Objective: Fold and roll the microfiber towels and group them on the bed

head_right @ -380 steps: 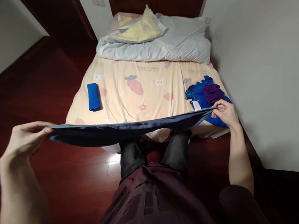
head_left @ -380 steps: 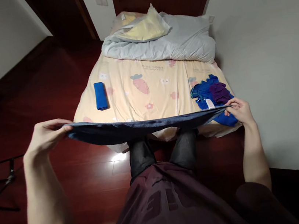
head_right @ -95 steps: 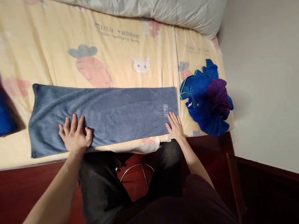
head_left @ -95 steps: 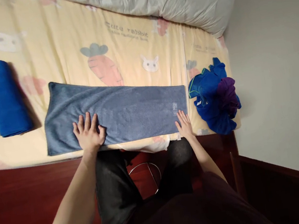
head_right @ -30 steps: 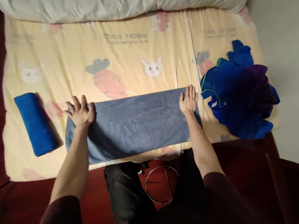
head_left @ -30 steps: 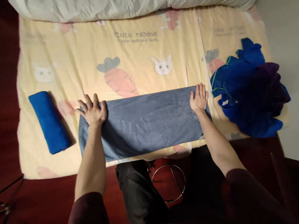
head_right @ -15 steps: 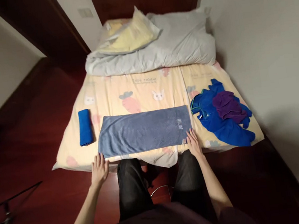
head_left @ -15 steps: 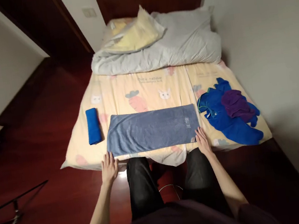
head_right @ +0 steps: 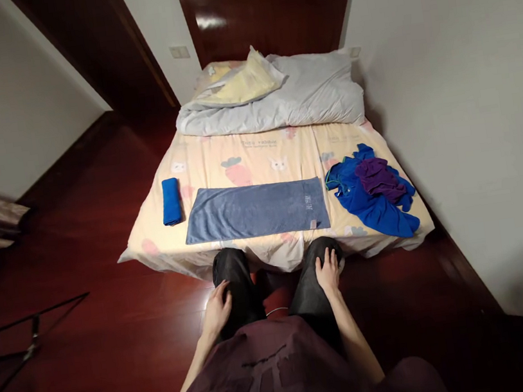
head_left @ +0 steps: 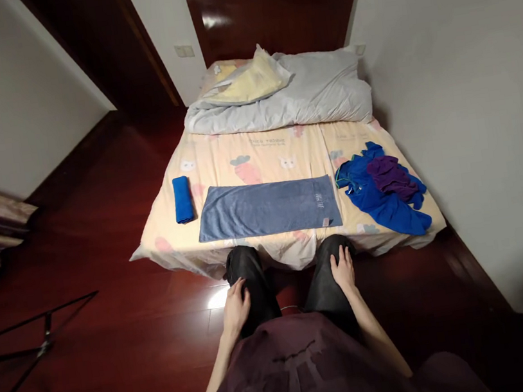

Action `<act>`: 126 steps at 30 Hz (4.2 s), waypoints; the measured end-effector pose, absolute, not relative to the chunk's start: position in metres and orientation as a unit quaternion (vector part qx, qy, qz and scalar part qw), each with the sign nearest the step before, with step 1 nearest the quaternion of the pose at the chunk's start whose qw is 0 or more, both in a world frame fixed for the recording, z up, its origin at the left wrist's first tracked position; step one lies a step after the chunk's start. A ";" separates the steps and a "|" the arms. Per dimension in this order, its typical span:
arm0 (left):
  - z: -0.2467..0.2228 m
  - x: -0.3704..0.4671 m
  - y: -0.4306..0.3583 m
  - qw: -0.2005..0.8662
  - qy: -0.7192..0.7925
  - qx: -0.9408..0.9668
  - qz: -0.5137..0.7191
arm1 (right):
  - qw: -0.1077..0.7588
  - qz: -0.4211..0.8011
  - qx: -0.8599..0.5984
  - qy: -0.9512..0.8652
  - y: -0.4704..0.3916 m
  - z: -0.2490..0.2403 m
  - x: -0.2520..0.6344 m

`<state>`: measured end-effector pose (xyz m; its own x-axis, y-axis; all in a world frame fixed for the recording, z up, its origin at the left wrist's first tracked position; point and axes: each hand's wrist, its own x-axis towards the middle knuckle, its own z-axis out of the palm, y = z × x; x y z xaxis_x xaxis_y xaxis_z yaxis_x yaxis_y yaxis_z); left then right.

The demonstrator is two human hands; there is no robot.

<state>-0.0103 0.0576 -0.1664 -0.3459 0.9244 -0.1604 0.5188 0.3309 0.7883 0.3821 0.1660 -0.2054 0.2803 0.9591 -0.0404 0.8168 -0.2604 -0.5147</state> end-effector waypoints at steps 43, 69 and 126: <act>-0.226 0.108 0.263 0.642 0.472 -0.138 0.588 | -0.102 0.221 -0.521 -0.818 0.620 -0.150 0.139; -0.196 0.111 0.250 0.558 0.520 -0.142 0.631 | 0.132 0.372 -0.556 -0.732 0.636 -0.147 0.136; 0.139 -0.075 0.319 0.394 0.517 0.422 0.632 | 0.559 0.457 -0.476 -0.502 0.384 0.139 0.338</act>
<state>-0.0750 0.3185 0.1388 -0.3348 0.9338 0.1260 -0.0615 -0.1551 0.9860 0.3376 0.3835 0.1393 0.0773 0.9890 0.1257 -0.0334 0.1286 -0.9911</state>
